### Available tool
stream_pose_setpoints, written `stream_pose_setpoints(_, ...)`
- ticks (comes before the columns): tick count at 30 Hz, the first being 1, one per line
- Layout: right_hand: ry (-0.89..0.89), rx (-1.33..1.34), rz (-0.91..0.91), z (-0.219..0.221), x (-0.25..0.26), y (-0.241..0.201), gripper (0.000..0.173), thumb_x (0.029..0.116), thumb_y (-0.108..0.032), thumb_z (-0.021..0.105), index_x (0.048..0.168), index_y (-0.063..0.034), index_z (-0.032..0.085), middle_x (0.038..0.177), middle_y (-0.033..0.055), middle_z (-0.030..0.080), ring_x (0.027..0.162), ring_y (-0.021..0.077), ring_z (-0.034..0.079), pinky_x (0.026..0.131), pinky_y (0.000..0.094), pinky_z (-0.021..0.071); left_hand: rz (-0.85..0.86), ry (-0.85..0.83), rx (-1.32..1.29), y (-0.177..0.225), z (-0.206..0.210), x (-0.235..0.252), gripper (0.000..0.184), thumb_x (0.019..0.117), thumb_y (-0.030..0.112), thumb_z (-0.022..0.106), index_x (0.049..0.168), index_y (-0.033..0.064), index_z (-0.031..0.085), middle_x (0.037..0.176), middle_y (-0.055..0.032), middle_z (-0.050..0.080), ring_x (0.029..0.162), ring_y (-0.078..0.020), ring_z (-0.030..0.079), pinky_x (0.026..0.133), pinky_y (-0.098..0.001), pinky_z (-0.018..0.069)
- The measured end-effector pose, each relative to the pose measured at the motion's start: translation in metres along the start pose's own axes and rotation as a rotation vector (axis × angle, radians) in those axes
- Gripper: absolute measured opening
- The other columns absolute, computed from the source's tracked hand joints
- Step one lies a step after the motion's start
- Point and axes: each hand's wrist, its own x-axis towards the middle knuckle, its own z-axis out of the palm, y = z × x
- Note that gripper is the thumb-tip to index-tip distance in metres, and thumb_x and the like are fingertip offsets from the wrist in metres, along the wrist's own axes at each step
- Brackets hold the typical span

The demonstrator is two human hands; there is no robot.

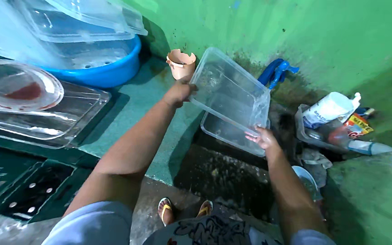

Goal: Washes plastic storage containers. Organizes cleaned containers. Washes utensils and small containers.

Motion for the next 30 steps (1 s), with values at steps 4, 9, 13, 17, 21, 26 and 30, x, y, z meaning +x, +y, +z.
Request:
stream_pose_setpoints(4, -0.051, -0.006, 0.019, 0.027, 0.029, 0.012, 0.045, 0.1112, -0.014, 0.042, 0.155, -0.0171, 0.034, 0.137, 0.0205, 0.056, 0.113, 0.0352, 0.065, 0.089, 0.0484, 0.0586, 0.120, 0.016, 0.097, 0.020, -0.015, -0.010, 0.055, 0.1028, 0.008, 0.053, 0.155, 0.0190, 0.043, 0.132, -0.0113, 0.062, 0.100, -0.0188, 0.063, 0.081, -0.0389, 0.0550)
stream_pose_setpoints(9, -0.148, -0.011, 0.040, 0.040, 0.042, -0.009, 0.045, 0.1085, -0.040, 0.044, 0.139, -0.0075, 0.051, 0.120, 0.0178, 0.066, 0.103, 0.0328, 0.068, 0.083, 0.0541, 0.0588, 0.014, 0.103, 0.022, -0.007, -0.043, -0.013, 0.053, 0.1034, 0.010, 0.054, 0.155, 0.0172, 0.044, 0.125, -0.0129, 0.063, 0.095, -0.0206, 0.063, 0.077, -0.0400, 0.0541)
stream_pose_setpoints(13, -0.166, -0.033, -0.022, 0.032, 0.030, -0.038, 0.051, 0.1082, -0.050, 0.036, 0.137, -0.0099, 0.049, 0.102, 0.0133, 0.067, 0.083, 0.0279, 0.069, 0.069, 0.0498, 0.0599, -0.107, 0.111, -0.203, -0.042, -0.041, -0.012, 0.047, 0.1053, 0.012, 0.049, 0.152, 0.0184, 0.047, 0.114, -0.0133, 0.064, 0.085, -0.0193, 0.061, 0.069, -0.0362, 0.0518)
stream_pose_setpoints(17, -0.297, -0.150, 0.003, 0.016, -0.002, -0.077, 0.049, 0.1101, -0.043, 0.027, 0.143, -0.0099, 0.043, 0.115, 0.0161, 0.069, 0.092, 0.0304, 0.073, 0.073, 0.0458, 0.0623, -0.147, 0.035, -0.392, -0.061, -0.035, -0.002, 0.049, 0.1035, 0.010, 0.048, 0.151, 0.0167, 0.046, 0.126, -0.0150, 0.061, 0.095, -0.0228, 0.063, 0.079, -0.0414, 0.0553)
stream_pose_setpoints(21, -0.118, -0.222, 0.044, 0.023, -0.043, -0.098, 0.028, 0.1061, -0.027, 0.035, 0.114, -0.0078, 0.053, 0.098, 0.0116, 0.071, 0.082, 0.0267, 0.072, 0.067, 0.0451, 0.0620, -0.221, 0.000, -0.429, -0.062, -0.030, 0.004, 0.040, 0.1072, 0.025, 0.047, 0.145, 0.0130, 0.050, 0.120, -0.0134, 0.064, 0.087, -0.0199, 0.064, 0.073, -0.0364, 0.0552)
stream_pose_setpoints(26, 0.037, -0.179, 0.027, 0.001, -0.082, -0.091, 0.031, 0.1070, -0.026, 0.032, 0.121, -0.0067, 0.052, 0.097, 0.0119, 0.070, 0.080, 0.0266, 0.071, 0.070, 0.0469, 0.0613, -0.274, -0.107, -0.441, -0.062, -0.008, 0.014, 0.066, 0.1060, 0.062, 0.033, 0.148, 0.0144, 0.048, 0.134, -0.0175, 0.060, 0.099, -0.0261, 0.066, 0.079, -0.0415, 0.0560)
stream_pose_setpoints(30, 0.082, -0.120, 0.002, -0.036, -0.111, -0.082, 0.031, 0.1068, -0.024, 0.032, 0.118, -0.0067, 0.054, 0.092, 0.0098, 0.072, 0.080, 0.0259, 0.074, 0.068, 0.0438, 0.0630, -0.352, -0.206, -0.361, -0.061, 0.026, 0.016, 0.062, 0.1076, 0.059, 0.031, 0.143, 0.0120, 0.051, 0.124, -0.0154, 0.064, 0.096, -0.0246, 0.067, 0.078, -0.0408, 0.0573)
